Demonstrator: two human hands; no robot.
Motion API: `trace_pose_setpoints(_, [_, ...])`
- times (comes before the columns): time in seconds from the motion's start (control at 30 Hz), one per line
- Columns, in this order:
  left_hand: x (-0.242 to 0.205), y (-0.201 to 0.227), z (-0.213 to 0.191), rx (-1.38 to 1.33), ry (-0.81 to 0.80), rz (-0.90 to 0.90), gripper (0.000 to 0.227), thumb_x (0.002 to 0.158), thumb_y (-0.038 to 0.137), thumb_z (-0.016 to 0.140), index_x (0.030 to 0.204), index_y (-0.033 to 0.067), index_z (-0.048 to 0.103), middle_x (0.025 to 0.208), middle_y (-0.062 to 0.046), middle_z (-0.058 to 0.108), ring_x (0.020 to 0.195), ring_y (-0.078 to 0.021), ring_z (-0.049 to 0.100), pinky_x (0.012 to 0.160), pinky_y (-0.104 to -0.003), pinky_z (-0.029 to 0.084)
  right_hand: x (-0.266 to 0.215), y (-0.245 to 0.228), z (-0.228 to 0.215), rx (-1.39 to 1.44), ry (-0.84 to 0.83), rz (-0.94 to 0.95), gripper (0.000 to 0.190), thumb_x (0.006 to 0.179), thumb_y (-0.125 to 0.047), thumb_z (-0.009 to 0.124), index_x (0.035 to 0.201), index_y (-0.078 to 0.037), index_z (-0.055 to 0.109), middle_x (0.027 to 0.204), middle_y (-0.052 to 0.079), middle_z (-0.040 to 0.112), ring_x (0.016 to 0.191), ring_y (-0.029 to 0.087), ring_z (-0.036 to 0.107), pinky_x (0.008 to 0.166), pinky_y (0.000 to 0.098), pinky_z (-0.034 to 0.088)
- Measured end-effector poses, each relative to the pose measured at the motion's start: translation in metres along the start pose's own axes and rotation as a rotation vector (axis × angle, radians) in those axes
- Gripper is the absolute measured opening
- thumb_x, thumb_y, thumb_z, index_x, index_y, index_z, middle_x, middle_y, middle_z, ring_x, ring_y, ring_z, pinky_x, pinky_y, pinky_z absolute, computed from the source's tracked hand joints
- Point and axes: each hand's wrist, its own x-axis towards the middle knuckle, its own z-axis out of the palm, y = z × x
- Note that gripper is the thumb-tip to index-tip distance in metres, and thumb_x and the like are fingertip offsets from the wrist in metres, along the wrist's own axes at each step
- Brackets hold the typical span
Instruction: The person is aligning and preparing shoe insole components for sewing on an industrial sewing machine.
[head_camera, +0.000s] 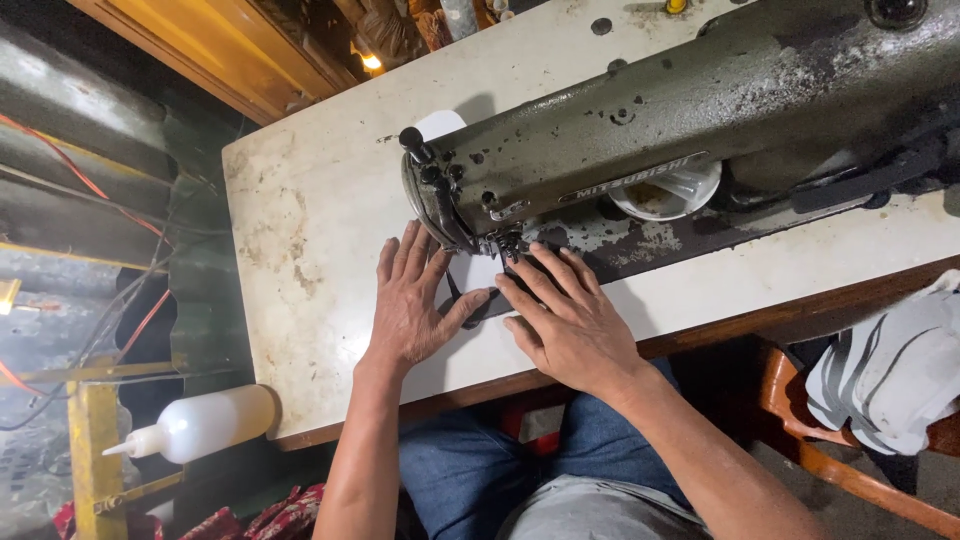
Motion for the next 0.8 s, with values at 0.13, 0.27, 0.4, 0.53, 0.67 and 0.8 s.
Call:
trace_pose_setpoints(0.13, [0.006, -0.001, -0.001, 0.041, -0.010, 0.007, 0.092, 0.084, 0.086, 0.044, 0.161, 0.0373, 0.031, 0.172, 0.007, 0.020, 0.159, -0.0177, 0.014, 0.131, -0.050, 0.010, -0.001, 0.001, 0.003, 0.017, -0.078, 0.046, 0.045, 0.103, -0.039, 0.051, 0.141, -0.016, 0.063, 0.148, 0.014, 0.057, 0.148, 0.035, 0.040, 0.121, 0.0544, 0.028])
trace_pose_setpoints(0.27, [0.007, 0.000, 0.001, 0.070, -0.013, -0.001, 0.089, 0.086, 0.086, 0.042, 0.160, 0.0389, 0.032, 0.172, 0.007, 0.021, 0.159, -0.0178, 0.014, 0.131, -0.050, 0.010, 0.001, -0.002, 0.010, 0.008, -0.082, 0.068, 0.045, 0.104, -0.039, 0.051, 0.140, -0.015, 0.063, 0.146, 0.013, 0.058, 0.149, 0.034, 0.039, 0.123, 0.0535, 0.026])
trace_pose_setpoints(0.4, [0.006, 0.000, 0.002, 0.088, 0.026, 0.005, 0.080, 0.090, 0.082, 0.040, 0.158, 0.0406, 0.036, 0.171, 0.006, 0.024, 0.158, -0.0188, 0.016, 0.130, -0.050, 0.012, 0.005, -0.013, 0.013, -0.036, -0.047, 0.102, 0.047, 0.104, -0.039, 0.052, 0.139, -0.011, 0.063, 0.147, 0.016, 0.057, 0.149, 0.036, 0.038, 0.123, 0.0553, 0.024])
trace_pose_setpoints(0.53, [0.004, -0.003, 0.007, 0.130, 0.050, 0.023, 0.073, 0.093, 0.080, 0.037, 0.155, 0.0414, 0.042, 0.169, 0.004, 0.029, 0.158, -0.0198, 0.019, 0.130, -0.050, 0.013, 0.008, -0.016, 0.009, -0.076, -0.068, 0.117, 0.049, 0.105, -0.040, 0.049, 0.142, -0.012, 0.061, 0.147, 0.016, 0.057, 0.149, 0.036, 0.038, 0.123, 0.0562, 0.024])
trace_pose_setpoints(0.67, [0.001, 0.001, 0.003, 0.127, 0.048, 0.020, 0.073, 0.093, 0.080, 0.035, 0.154, 0.0408, 0.045, 0.168, 0.003, 0.032, 0.158, -0.0201, 0.020, 0.130, -0.049, 0.013, 0.007, -0.016, 0.009, -0.067, -0.092, 0.123, 0.049, 0.106, -0.041, 0.047, 0.144, -0.012, 0.060, 0.149, 0.016, 0.056, 0.150, 0.036, 0.037, 0.124, 0.0573, 0.022])
trace_pose_setpoints(0.8, [-0.002, 0.002, 0.003, 0.118, 0.066, 0.010, 0.071, 0.093, 0.079, 0.037, 0.150, 0.0395, 0.050, 0.167, 0.005, 0.034, 0.158, -0.0210, 0.020, 0.130, -0.051, 0.012, 0.007, -0.017, 0.009, -0.062, -0.121, 0.143, 0.051, 0.106, -0.042, 0.044, 0.146, -0.014, 0.058, 0.151, 0.016, 0.054, 0.151, 0.036, 0.035, 0.124, 0.0578, 0.020])
